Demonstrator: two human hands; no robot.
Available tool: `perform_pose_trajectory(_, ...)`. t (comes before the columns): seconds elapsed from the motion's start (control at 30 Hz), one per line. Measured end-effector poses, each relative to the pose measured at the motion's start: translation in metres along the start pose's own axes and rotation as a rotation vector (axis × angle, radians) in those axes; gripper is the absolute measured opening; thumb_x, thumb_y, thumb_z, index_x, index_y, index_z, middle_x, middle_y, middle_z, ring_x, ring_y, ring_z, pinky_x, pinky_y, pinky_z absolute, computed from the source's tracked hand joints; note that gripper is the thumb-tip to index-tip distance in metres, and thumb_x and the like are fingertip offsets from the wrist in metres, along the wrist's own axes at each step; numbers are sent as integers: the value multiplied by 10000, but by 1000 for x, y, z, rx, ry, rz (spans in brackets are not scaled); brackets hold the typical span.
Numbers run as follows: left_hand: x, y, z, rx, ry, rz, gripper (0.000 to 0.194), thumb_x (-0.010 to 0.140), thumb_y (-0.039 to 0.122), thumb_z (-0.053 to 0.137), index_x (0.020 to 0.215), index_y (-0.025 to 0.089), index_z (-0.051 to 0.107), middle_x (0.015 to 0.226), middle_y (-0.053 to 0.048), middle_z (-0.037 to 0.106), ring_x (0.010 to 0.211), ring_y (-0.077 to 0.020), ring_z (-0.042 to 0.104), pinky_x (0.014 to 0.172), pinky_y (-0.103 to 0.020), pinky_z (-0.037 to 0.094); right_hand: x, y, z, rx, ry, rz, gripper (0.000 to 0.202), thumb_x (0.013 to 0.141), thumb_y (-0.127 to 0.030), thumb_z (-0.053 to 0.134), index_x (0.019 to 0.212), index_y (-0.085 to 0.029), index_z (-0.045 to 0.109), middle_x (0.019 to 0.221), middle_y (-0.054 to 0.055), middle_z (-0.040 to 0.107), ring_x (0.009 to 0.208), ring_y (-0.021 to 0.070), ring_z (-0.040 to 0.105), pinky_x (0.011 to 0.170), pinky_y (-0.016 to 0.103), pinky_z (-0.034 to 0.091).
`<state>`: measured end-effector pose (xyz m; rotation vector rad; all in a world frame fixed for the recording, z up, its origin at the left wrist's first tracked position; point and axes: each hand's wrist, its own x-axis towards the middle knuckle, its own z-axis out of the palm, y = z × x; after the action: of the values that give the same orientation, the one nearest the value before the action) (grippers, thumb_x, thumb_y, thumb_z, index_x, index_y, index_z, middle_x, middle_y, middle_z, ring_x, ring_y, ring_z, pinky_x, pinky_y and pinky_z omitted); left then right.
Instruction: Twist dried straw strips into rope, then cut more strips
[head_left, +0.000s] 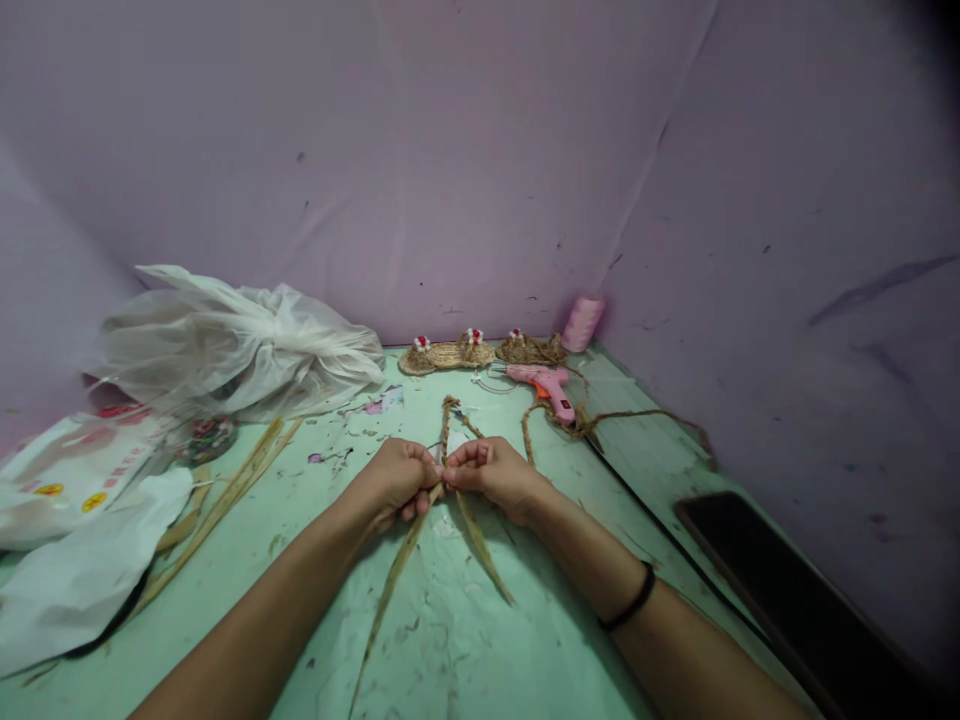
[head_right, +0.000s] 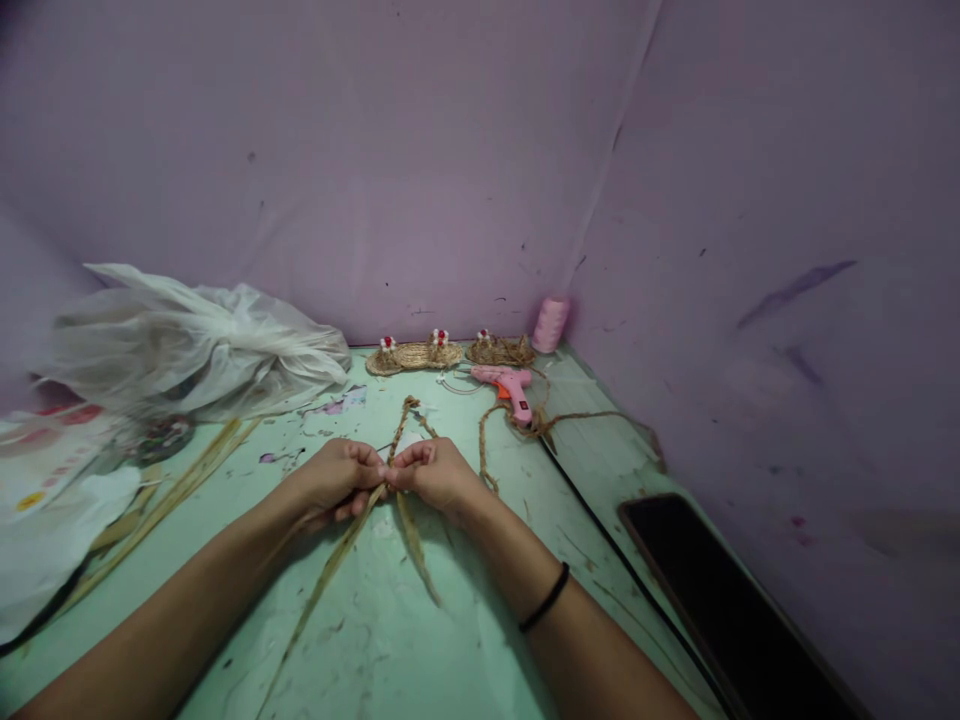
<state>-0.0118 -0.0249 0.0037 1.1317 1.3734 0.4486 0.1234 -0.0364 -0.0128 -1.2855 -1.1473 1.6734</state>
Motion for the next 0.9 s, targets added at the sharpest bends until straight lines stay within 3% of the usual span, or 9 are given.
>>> perform_pose_trajectory(0.13,0,0,1,-82,-66,-15,67,592,140,499,529,128,479,393,13,521,242,-35,325,261,-151,192,4,4,-4,-166,5,-74,82,548,-100,596,602,-121,538,465,-27,535,436,58,430,437,177,292)
perform_pose_trajectory(0.33,2,-1,1,4,-39,21,141,564,195,527,452,134,467,329,27,439,260,-56,344,285,-176,226,7,9,-9,-455,88,-185,60,556,-132,567,613,-123,584,497,-26,518,446,57,392,423,178,279)
perform_pose_trajectory(0.57,9,-10,4,189,35,263,99,537,167,479,455,121,510,334,56,376,309,-30,261,348,-186,164,-7,-6,-2,-815,267,-218,71,571,-166,577,557,-146,643,508,35,578,493,113,460,466,225,286)
perform_pose_trajectory(0.73,12,-16,10,152,67,261,99,529,162,461,484,118,537,345,52,391,328,-37,273,362,-187,173,-16,-15,3,-924,346,-166,76,539,-125,567,514,-149,634,489,70,573,471,130,462,456,249,246)
perform_pose_trajectory(0.9,10,-14,16,-34,93,168,120,491,124,414,374,144,433,284,53,326,271,-37,230,323,-195,122,-23,-14,18,-1051,358,-145,115,565,-162,551,576,-133,662,568,130,616,490,160,484,449,269,208)
